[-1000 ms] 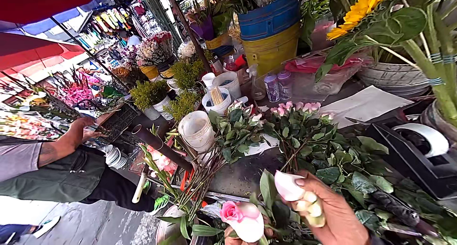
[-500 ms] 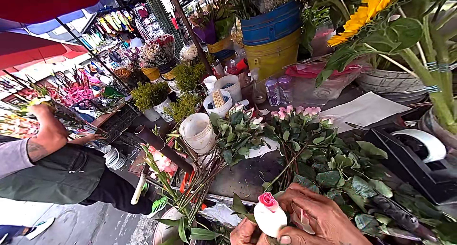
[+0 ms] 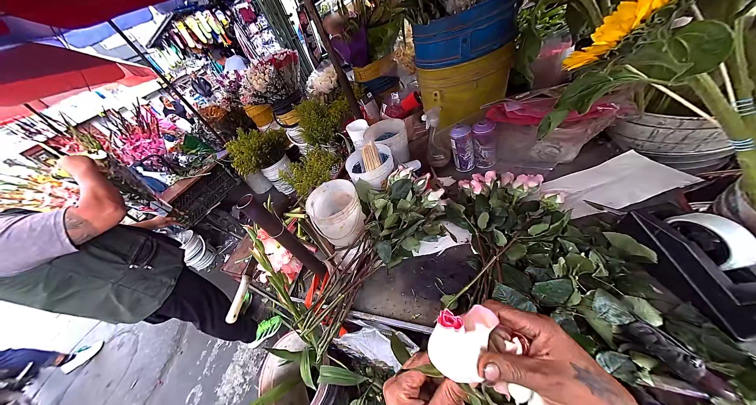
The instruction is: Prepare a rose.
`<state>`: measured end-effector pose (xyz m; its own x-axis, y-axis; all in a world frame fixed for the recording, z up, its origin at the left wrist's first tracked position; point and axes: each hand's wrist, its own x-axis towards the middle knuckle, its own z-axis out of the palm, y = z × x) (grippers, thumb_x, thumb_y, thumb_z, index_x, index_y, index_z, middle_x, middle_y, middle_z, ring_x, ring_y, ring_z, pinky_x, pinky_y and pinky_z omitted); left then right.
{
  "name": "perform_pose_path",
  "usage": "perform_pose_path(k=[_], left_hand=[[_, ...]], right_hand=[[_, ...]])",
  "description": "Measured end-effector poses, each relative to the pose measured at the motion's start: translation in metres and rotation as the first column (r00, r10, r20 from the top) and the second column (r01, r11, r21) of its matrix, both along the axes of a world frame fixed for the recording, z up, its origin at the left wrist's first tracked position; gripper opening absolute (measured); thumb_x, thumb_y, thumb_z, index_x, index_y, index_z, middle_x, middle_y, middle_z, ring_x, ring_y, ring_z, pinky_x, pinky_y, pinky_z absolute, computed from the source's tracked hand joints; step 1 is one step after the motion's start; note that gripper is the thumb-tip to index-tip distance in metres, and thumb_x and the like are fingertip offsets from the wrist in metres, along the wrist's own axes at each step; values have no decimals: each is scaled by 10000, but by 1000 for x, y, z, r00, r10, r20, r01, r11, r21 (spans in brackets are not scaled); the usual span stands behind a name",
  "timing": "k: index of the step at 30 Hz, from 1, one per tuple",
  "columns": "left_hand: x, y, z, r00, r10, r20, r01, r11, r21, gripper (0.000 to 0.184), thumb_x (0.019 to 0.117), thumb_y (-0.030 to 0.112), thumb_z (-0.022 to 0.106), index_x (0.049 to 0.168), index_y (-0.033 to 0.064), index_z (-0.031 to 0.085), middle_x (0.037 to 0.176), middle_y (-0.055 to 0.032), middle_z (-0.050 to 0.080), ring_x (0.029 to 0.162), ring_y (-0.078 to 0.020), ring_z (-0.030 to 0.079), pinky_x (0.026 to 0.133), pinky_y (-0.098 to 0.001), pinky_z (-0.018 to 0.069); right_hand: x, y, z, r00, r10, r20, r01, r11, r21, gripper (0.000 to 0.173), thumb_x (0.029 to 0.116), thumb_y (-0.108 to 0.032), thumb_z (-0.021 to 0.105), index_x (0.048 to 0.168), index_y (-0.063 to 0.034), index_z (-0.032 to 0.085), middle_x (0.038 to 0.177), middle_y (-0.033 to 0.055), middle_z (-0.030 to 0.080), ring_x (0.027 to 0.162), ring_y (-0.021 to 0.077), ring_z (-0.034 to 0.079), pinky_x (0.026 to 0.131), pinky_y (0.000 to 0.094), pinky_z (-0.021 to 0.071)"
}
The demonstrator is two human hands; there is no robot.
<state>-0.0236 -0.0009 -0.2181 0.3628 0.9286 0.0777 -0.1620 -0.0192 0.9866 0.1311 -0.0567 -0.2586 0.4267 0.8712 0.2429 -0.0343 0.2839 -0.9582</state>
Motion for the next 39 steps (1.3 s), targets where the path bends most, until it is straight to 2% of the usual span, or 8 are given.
perform_pose_path(k=[5, 10, 13, 17, 22, 27, 35, 39], left_hand=[[-1, -2, -2, 997, 27, 67, -24, 999, -39, 170, 716, -281, 607, 805, -144, 650, 632, -41, 702, 553, -25, 644, 640, -142, 549], [-10, 4, -23, 995, 16, 98, -27, 993, 114, 259, 639, -265, 710, 823, -105, 625, 683, -49, 702, 606, -37, 659, 674, -168, 561], [-5, 1, -24, 999, -32, 26, 26, 976, 216, 229, 647, -198, 756, 774, -81, 605, 667, -43, 673, 612, -37, 647, 671, -162, 554], [15, -17, -15, 990, -115, -83, 134, 950, 283, 190, 676, -163, 746, 732, -93, 579, 640, -55, 642, 589, -40, 624, 652, -154, 543], [37, -46, -1, 948, -231, -218, 293, 900, 322, 158, 703, -141, 730, 700, -118, 574, 625, -77, 633, 586, -42, 612, 657, -143, 528], [52, -73, 1, 876, -401, -268, 467, 843, 266, 149, 709, -151, 690, 686, -100, 552, 608, -62, 621, 570, -39, 604, 640, -149, 523], [65, -107, 3, 833, -522, -182, 529, 849, -12, 193, 721, -290, 596, 813, -125, 557, 621, -42, 661, 541, -31, 622, 628, -149, 546], [69, -113, 4, 834, -514, -200, 532, 846, 47, 125, 763, -262, 583, 849, -172, 579, 625, -38, 670, 546, -9, 623, 636, -125, 537]], right_hand=[[8, 4, -26, 841, -5, -541, -18, 999, -37, 46, 927, -135, 651, 925, -123, 696, 817, 13, 724, 648, 96, 686, 570, 256, 585], [26, -11, -55, 718, -149, -680, 99, 989, -112, 94, 964, -165, 607, 1035, -106, 626, 844, 44, 690, 632, 112, 659, 532, 270, 562], [29, -36, -43, 815, -231, -532, 167, 972, -165, 205, 883, -24, 512, 1065, -103, 563, 896, 34, 704, 623, 118, 653, 494, 282, 540], [27, -72, -18, 969, -246, 30, 246, 969, -3, 317, 925, -34, 484, 1171, -94, 676, 1014, -9, 710, 705, 65, 656, 564, 255, 558], [30, -118, -1, 817, -383, 431, 402, 914, 50, 402, 919, -464, 707, 1001, -71, 713, 932, 45, 693, 852, 60, 635, 750, 235, 526], [14, -148, -13, 666, -471, 578, 586, 810, -16, 608, 773, -657, 764, 1015, -102, 709, 957, 73, 692, 760, 107, 635, 632, 291, 537], [-8, -221, -40, 678, -709, 195, 717, 696, 36, 251, 906, -345, 738, 1012, -118, 728, 999, -9, 719, 897, 49, 676, 778, 238, 572], [-18, -265, -166, 574, -789, -218, 721, 613, -323, 295, 902, -181, 618, 1192, -160, 665, 989, -9, 708, 740, 134, 678, 600, 343, 580]])
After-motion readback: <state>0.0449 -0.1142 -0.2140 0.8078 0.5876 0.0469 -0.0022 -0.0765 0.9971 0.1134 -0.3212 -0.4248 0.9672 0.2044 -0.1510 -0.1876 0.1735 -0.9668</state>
